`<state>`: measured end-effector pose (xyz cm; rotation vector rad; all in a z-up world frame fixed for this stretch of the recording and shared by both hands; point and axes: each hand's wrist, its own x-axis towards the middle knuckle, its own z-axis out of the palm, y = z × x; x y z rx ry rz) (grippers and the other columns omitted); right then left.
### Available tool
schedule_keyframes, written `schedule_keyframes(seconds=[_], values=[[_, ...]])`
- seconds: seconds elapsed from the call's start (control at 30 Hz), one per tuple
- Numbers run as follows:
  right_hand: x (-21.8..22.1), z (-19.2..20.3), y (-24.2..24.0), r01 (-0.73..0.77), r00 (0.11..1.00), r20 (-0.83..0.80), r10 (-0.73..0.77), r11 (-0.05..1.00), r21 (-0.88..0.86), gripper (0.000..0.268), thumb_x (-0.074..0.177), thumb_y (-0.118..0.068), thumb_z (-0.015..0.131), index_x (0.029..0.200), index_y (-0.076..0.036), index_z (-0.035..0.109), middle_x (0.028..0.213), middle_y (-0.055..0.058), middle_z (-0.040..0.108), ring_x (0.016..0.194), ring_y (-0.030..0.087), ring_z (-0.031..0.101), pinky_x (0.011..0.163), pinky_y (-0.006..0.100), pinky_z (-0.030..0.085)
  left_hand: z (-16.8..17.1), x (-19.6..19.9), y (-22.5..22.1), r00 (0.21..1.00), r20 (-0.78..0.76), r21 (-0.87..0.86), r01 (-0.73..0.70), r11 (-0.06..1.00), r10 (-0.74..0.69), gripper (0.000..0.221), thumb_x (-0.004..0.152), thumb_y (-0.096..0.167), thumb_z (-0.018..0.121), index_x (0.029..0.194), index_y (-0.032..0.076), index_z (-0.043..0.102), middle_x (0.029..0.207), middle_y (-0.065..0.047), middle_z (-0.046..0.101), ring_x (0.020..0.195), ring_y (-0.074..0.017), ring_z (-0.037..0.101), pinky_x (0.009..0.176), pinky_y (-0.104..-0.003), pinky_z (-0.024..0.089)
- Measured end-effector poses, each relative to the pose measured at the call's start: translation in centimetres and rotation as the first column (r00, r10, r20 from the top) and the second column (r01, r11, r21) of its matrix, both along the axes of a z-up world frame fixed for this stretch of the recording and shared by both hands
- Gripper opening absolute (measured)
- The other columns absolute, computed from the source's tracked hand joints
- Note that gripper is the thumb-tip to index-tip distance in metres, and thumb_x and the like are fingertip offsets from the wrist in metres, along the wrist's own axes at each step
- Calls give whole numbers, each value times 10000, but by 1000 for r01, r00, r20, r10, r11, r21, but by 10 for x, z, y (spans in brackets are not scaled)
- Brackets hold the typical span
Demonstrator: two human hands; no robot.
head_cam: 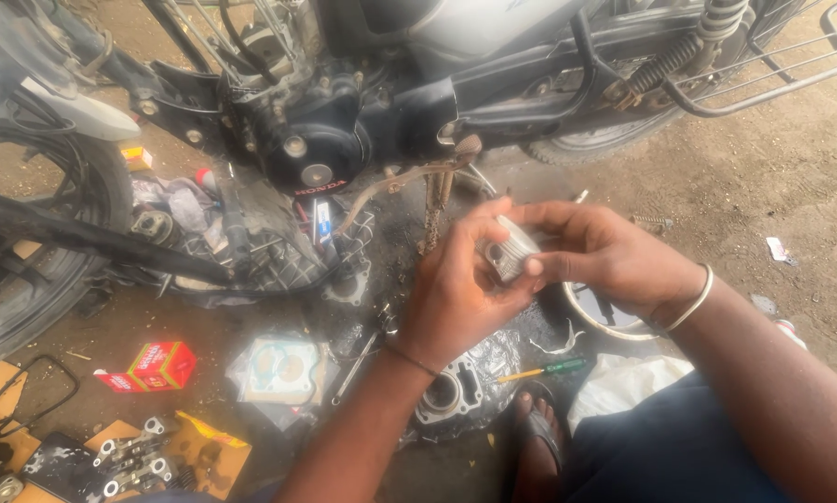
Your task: Installing piston rings onto a motorcycle engine piston as part of an engine rebuild.
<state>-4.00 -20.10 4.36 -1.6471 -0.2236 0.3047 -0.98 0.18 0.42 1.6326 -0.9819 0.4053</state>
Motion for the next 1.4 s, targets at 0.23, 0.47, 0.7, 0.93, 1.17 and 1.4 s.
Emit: schedule_keyframes(seconds=[0.23,0.47,0.7,0.93,1.17,1.4], values=[[-6,0,-2,41,999,-8,-41,994,100,516,832,15,688,1328,58,552,1107,164,727,968,222,720,892,363,604,4,0,1,997,75,25,11,1000,-13,509,894,210,855,1219,56,495,1469,-237,569,1204,-293,722,839,-297,683],[-11,4,-4,20,1000,12,-22,989,147,545,799,55,706,1323,65,556,1090,187,745,926,239,724,829,379,607,17,0,8,983,165,93,-91,992,75,757,807,331,895,1370,38,483,1366,-206,617,1272,-363,656,1073,-439,565],[-17,-2,-11,-29,999,48,19,974,223,609,831,15,744,1401,48,533,1202,217,721,970,242,719,830,357,622,10,-1,11,978,203,18,-59,998,54,662,833,305,894,1349,68,554,1354,-159,671,1263,-304,701,1053,-382,615],[-16,-4,-24,-128,991,56,119,971,203,724,895,-8,754,1575,-8,505,1148,220,700,865,281,747,699,413,672,2,3,11,879,-347,-257,246,934,-327,699,793,270,904,1344,-27,593,1216,-146,731,1118,-200,739,986,-328,646],[-31,25,-2,147,700,689,189,905,-398,847,721,18,791,1485,-86,441,1319,116,523,1001,178,669,826,284,597,-7,10,11,532,-567,-512,370,775,-629,763,725,277,958,1273,-105,588,1135,-135,720,1027,-192,716,933,-328,621],[-30,13,-2,128,701,692,169,926,-356,659,747,-24,820,1331,-115,528,1392,103,557,978,137,694,792,251,640,-6,10,11,560,-559,-498,363,788,-611,781,703,348,960,1249,-88,610,1129,-140,718,1015,-172,719,906,-309,631]])
